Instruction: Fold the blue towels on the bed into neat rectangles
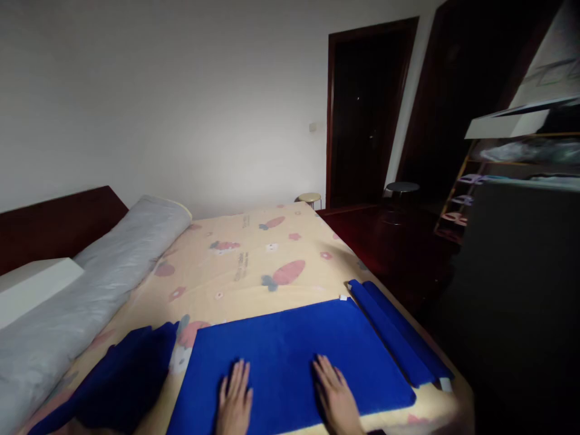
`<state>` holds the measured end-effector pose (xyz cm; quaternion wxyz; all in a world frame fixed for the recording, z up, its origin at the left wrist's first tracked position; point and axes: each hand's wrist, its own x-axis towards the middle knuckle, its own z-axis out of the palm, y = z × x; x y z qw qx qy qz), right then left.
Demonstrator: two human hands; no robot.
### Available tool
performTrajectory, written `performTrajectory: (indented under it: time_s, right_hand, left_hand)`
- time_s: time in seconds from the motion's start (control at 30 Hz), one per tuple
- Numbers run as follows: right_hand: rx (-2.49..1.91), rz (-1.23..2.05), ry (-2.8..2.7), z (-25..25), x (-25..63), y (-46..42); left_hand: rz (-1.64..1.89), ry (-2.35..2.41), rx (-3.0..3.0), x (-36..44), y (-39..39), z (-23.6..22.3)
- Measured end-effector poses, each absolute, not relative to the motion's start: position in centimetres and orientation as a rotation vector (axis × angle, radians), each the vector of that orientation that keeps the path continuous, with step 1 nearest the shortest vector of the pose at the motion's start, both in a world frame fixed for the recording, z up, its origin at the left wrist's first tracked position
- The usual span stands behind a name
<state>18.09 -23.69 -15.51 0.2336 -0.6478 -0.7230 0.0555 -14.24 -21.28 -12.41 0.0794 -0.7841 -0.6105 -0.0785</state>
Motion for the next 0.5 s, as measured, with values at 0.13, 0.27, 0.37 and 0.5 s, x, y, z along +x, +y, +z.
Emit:
performTrajectory:
  time_s: [0.13,0.27,0.37,0.5]
  right_hand:
    - [-1.631,0.259,-2.107,-15.5,10.5,-22.2]
    - [-1.629,0.259,-2.13,-15.9,12.7,-22.8]
    - [-1.833,0.138,-1.977,-16.3,19.5,-24.5]
    - [-1.999,-0.059,-1.78,-18.0,28.9,-27.4]
  left_hand:
    - [-0.347,-1.532,-2.529,-4.3,-20.9,-14.8]
    - [-0.287,-1.563,-2.613,-6.2,-21.4,-15.3]
    - [-0.146,-1.822,-2.525,-14.0,-22.0,-14.5]
    - [-0.086,-2.204,-2.16,-26.2,-23.6,-15.4]
